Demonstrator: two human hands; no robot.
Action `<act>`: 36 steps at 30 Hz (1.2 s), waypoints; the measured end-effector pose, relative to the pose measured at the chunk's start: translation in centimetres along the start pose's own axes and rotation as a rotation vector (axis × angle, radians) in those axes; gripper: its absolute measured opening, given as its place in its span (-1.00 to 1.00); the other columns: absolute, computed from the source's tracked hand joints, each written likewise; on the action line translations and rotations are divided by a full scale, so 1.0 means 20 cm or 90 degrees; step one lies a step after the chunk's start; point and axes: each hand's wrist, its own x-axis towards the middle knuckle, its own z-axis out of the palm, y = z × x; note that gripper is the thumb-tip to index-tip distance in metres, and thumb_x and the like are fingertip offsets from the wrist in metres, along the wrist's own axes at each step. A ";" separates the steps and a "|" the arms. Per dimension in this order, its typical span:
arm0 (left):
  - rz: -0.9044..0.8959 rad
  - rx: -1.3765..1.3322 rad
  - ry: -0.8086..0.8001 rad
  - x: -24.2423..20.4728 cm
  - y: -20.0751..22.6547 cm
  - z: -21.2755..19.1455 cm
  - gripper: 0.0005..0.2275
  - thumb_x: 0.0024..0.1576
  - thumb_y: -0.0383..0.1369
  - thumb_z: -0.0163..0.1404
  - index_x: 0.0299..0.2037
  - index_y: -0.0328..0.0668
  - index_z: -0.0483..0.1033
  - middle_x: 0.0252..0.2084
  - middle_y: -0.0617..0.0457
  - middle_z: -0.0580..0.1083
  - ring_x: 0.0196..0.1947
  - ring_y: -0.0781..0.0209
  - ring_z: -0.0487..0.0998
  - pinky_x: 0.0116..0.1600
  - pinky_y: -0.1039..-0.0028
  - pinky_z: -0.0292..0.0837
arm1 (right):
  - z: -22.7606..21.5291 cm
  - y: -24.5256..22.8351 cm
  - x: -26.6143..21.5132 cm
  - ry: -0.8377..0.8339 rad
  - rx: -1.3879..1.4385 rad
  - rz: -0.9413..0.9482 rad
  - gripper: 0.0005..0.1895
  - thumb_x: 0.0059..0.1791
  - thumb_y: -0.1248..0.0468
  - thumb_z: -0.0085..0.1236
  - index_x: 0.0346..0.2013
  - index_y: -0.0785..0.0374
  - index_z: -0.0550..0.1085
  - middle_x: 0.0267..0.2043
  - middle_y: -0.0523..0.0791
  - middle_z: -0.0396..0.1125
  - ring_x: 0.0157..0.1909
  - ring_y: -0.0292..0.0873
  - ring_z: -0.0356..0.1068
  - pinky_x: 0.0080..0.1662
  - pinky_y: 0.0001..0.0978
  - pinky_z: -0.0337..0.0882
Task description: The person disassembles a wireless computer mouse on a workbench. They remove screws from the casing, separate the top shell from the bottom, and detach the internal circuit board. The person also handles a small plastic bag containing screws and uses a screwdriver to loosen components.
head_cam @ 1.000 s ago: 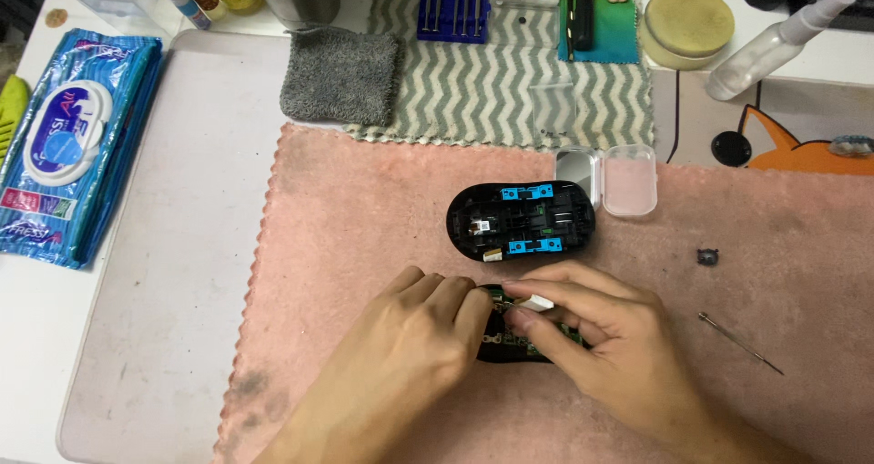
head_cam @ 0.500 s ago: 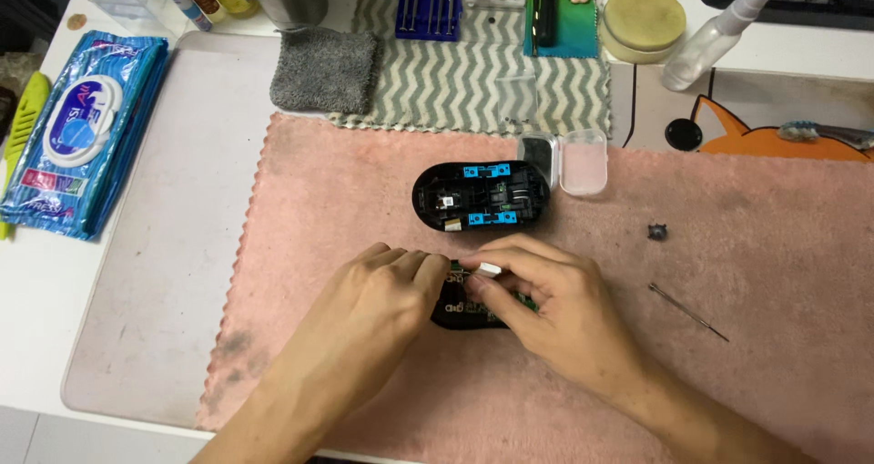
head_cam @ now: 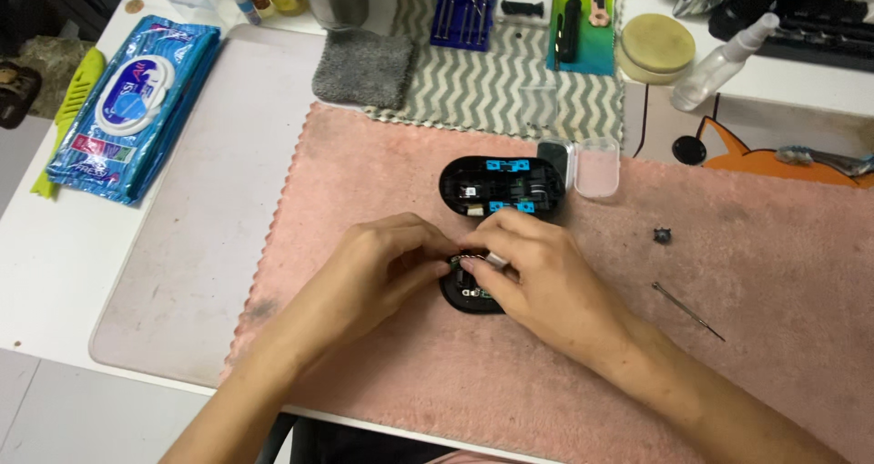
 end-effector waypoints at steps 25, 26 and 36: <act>0.040 -0.011 -0.180 0.19 -0.13 -0.07 -0.95 0.25 -0.44 0.27 -0.26 -0.05 0.71 -0.37 0.19 0.59 -0.43 0.33 0.48 -0.27 0.41 0.44 | 0.06 -0.03 0.08 -0.091 -0.337 -0.161 -0.91 0.02 0.47 0.20 -0.18 0.30 0.54 -0.21 0.03 0.41 -0.22 0.22 0.48 -0.13 0.16 0.49; 0.016 -0.015 -0.185 0.19 -0.12 -0.07 -0.94 0.16 -0.49 0.21 -0.29 -0.08 0.67 -0.35 0.21 0.59 -0.40 0.37 0.45 -0.28 0.43 0.42 | 0.08 -0.05 0.08 -0.054 -0.361 -0.204 -0.94 0.05 0.50 0.19 -0.26 0.32 0.52 -0.23 0.07 0.41 -0.23 0.23 0.45 -0.19 0.16 0.43; -0.087 0.067 -0.198 0.19 -0.16 -0.07 -0.91 0.03 -0.51 0.26 -0.39 -0.04 0.66 -0.38 0.31 0.63 -0.38 0.47 0.46 -0.26 0.45 0.46 | 0.12 -0.10 0.08 -0.029 -0.455 -0.253 -0.83 0.03 0.57 0.17 -0.32 0.24 0.53 -0.26 0.02 0.39 -0.23 0.14 0.43 -0.28 0.07 0.43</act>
